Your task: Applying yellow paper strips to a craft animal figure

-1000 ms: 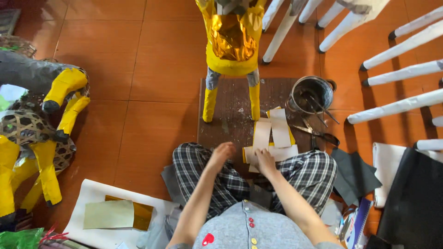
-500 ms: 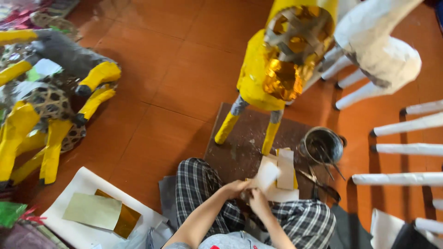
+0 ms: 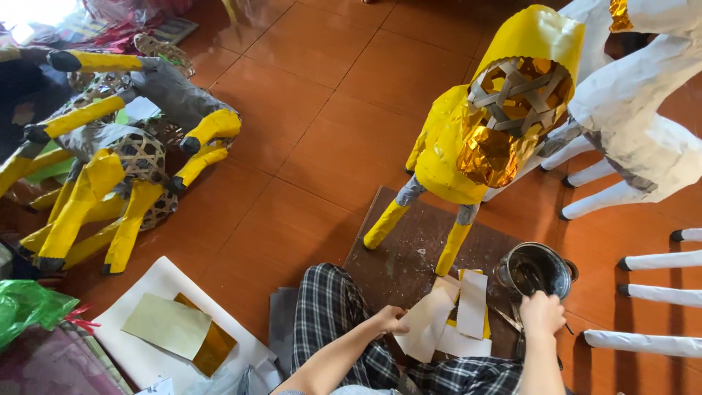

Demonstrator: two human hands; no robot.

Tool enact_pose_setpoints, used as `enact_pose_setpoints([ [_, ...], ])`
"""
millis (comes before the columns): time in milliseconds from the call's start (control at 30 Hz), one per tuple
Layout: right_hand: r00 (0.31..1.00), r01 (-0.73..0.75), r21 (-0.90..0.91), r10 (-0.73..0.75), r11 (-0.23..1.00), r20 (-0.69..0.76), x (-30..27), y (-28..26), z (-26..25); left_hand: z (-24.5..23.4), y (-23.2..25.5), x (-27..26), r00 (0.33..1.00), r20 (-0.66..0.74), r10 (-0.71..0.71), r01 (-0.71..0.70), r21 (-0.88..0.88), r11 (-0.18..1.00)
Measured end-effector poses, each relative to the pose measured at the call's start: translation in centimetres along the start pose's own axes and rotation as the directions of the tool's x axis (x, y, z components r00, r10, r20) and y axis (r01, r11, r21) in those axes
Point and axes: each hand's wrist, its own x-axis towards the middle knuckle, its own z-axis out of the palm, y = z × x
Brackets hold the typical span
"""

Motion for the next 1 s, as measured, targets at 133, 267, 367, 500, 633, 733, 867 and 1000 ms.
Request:
enact_pose_setpoints([
  [133,0.894,-0.185,0.142,0.107,0.972,0.435,-0.2,-0.2,-2.9,0.0,-1.2,1.5,1.0,0.019,-0.02,0.018,0.097,0.995],
  [267,0.85,-0.203,0.108,0.121,0.973,0.513,-0.8,-0.3,-3.7,-0.1,-1.7,2.4,0.998,0.057,-0.037,0.026,0.184,0.983],
  [367,0.803,-0.272,0.112,0.161,0.956,0.574,-1.7,-1.0,-8.4,-0.3,0.0,0.9,0.991,0.044,-0.128,0.121,0.14,0.983],
  [500,0.838,-0.3,0.183,0.167,0.936,0.519,-4.5,-1.7,-11.1,-0.2,0.7,0.5,0.985,0.047,-0.166,0.163,0.055,0.985],
  [633,0.825,-0.386,0.374,0.133,0.843,0.55,-8.0,-3.7,-11.5,-0.5,3.3,-2.4,0.96,0.068,-0.272,0.273,-0.013,0.962],
  [733,0.876,-0.43,0.648,0.117,0.629,0.467,-9.1,-3.2,-7.5,-0.6,3.5,-3.0,0.954,0.057,-0.293,0.295,-0.044,0.954],
  [867,0.826,-0.553,0.743,0.132,0.377,0.548,-9.6,-4.0,-7.0,-0.1,1.9,-1.6,0.976,0.019,-0.218,0.219,-0.064,0.974],
  [1000,0.839,-0.534,0.799,0.059,0.275,0.54,-8.9,-2.7,-1.1,0.1,1.9,-1.7,0.969,-0.054,-0.241,0.235,-0.098,0.967],
])
